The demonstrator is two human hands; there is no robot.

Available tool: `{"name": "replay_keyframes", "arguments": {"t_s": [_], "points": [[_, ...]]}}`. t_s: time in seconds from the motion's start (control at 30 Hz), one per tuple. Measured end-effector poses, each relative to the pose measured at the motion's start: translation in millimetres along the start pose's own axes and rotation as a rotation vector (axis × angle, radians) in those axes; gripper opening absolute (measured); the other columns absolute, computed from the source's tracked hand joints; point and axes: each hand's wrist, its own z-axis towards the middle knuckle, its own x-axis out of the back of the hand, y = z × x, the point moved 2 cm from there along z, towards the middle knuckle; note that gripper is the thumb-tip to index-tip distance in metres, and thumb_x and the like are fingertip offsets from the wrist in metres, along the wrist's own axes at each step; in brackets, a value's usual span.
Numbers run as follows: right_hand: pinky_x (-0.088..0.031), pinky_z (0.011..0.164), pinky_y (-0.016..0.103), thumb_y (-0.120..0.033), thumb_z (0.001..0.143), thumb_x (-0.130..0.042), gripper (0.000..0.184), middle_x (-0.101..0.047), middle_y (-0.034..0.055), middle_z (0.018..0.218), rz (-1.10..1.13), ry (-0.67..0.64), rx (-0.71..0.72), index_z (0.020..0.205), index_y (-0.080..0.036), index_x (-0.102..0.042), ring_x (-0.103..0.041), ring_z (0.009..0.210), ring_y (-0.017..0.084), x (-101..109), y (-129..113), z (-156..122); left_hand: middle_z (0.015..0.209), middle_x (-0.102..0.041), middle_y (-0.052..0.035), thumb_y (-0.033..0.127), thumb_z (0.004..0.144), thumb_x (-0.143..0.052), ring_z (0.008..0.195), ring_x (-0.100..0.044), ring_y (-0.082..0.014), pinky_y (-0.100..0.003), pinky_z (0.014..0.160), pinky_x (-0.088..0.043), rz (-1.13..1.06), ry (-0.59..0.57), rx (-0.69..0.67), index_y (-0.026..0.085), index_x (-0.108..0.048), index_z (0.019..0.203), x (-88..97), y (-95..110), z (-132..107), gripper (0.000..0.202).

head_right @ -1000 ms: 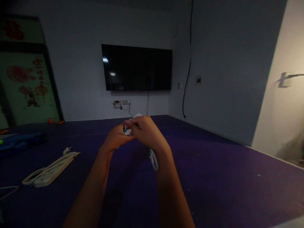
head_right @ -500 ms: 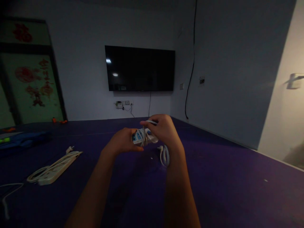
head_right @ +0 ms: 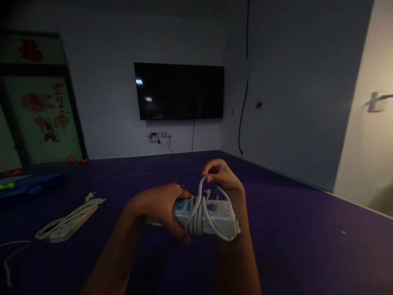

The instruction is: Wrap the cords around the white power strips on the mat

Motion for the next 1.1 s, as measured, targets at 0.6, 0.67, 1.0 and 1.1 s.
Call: {"name": "replay_keyframes", "arguments": {"t_s": [0.6, 0.67, 1.0, 1.1], "points": [[-0.041, 0.047, 0.022, -0.040, 0.058, -0.077, 0.029, -0.060, -0.0018, 0.059, 0.192, 0.120, -0.119, 0.065, -0.018, -0.059, -0.053, 0.049, 0.010, -53, 47, 33, 0.081, -0.066, -0.0033, 0.055, 0.045, -0.079, 0.070, -0.059, -0.0183, -0.027, 0.057, -0.039, 0.109, 0.472, 0.022, 0.018, -0.061, 0.089, 23.1, -19, -17, 0.059], [-0.042, 0.050, 0.023, -0.039, 0.057, -0.077, 0.029, -0.061, -0.0010, 0.061, 0.198, 0.131, -0.114, 0.066, -0.018, -0.059, -0.054, 0.051, 0.011, -54, 51, 38, 0.090, -0.067, -0.0075, 0.056, 0.041, -0.080, 0.080, -0.062, -0.0238, -0.031, 0.064, -0.043, 0.147, 0.577, 0.061, 0.018, -0.058, 0.100, 24.4, -22, -17, 0.073], [-0.047, 0.074, 0.030, -0.040, 0.063, -0.062, 0.027, -0.063, 0.0040, 0.083, 0.068, 0.121, 0.027, 0.083, -0.022, -0.062, -0.059, 0.078, 0.020, -61, 32, 16, 0.121, -0.061, -0.0123, 0.049, 0.045, -0.082, 0.105, -0.060, -0.0315, -0.041, 0.087, -0.046, 0.068, 0.638, -0.061, 0.023, -0.047, 0.130, 25.9, -23, -20, 0.096], [-0.046, 0.082, 0.033, -0.034, 0.067, -0.058, 0.023, -0.063, 0.0073, 0.091, -0.022, 0.144, -0.011, 0.087, -0.022, -0.061, -0.059, 0.090, 0.024, -59, 35, 16, 0.114, -0.066, -0.0078, 0.047, 0.049, -0.081, 0.102, -0.061, -0.0276, -0.039, 0.089, -0.045, 0.080, 0.612, -0.119, 0.024, -0.055, 0.124, 27.4, -20, -21, 0.083]]}}
